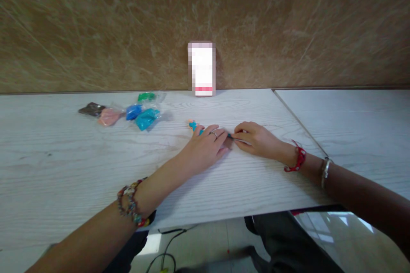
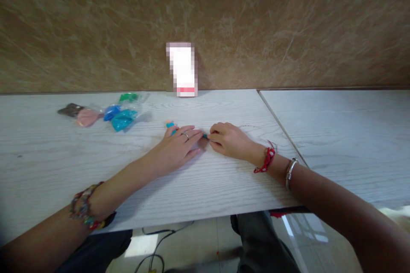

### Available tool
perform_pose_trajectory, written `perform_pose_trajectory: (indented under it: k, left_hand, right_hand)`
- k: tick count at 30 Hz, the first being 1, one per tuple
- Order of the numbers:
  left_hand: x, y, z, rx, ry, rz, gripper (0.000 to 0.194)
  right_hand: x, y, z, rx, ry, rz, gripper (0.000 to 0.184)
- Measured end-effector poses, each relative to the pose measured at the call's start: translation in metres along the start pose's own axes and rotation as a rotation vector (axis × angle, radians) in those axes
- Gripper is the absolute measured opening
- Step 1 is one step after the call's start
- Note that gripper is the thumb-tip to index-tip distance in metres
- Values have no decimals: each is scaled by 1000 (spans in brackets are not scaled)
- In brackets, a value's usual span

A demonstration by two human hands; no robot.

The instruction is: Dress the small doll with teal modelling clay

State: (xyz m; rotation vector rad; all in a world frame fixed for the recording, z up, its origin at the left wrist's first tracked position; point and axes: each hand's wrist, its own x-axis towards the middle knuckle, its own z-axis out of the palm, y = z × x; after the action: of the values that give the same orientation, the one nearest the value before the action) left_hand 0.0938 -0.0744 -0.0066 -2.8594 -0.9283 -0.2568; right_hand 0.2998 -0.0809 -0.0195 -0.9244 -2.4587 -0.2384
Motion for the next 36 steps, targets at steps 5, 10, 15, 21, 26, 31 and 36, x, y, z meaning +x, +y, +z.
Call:
perform_pose_trajectory:
  k: [5,10,15,21,26,31,36]
  left_hand:
    - [0,5,-1,-11,-25,3,38]
    - [0,6,1,-4,-1,-12,38]
    - [-1,7,2,-6,20,-5,38]
    - [-1,9,3,-57,-6,18,40]
    - [-1,10,3,-48,5,15,45]
    - [0,9,3,-36,-4,18,42]
    - [0,10,2,-49,-14,13,40]
  right_hand:
    - [-3,4,-1,49,-15,43,19]
    - [-3,3,-6,22,-14,20,19]
    - [-5,0,-8,79,13,45,18]
    - [-10,6,-8,95,108,85,16]
    - [-10,8,-8,42,17,35,17]
    - [-12,8,-9,32,82,37,15]
    - [-10,5,-7,14,15,12,23]
